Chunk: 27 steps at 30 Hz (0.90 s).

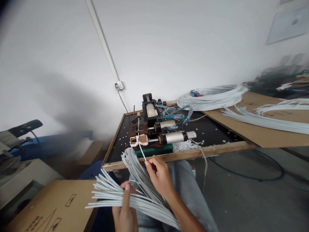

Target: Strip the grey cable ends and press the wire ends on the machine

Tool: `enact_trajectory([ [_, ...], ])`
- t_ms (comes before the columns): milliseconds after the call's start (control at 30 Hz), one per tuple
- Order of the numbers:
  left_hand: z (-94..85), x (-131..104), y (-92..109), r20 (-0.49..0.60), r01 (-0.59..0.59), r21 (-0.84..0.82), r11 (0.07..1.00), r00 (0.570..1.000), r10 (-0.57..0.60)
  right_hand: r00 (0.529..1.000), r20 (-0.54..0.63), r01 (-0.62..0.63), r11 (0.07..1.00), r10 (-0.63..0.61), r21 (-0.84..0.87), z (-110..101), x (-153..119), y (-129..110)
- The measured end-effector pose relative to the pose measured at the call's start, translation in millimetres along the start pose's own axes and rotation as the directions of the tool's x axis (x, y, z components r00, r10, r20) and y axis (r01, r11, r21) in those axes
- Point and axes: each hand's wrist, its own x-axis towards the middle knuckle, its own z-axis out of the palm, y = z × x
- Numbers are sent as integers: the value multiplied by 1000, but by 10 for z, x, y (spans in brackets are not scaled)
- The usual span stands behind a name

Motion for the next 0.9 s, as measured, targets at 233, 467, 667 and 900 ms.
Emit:
enact_trajectory([
  [233, -59, 86, -90, -1, 3, -38, 999, 1000, -3, 1000, -8, 9, 1000, -9, 23, 16, 1, 13],
  [467, -43, 64, -69, -16, 56, -113, 992, 998, -58, 998, 44, 45, 995, -49, 88, -58, -36, -119],
  [667, -33, -9, -19, 26, 47, -99, 994, 999, -45, 937, 340, 78, 996, -87, 39, -9, -46, -202],
  [900, -45, 21, -55, 14, 46, 42, 998, 999, -46, 872, 488, 14, 999, -37, 51, -49, -7, -172],
])
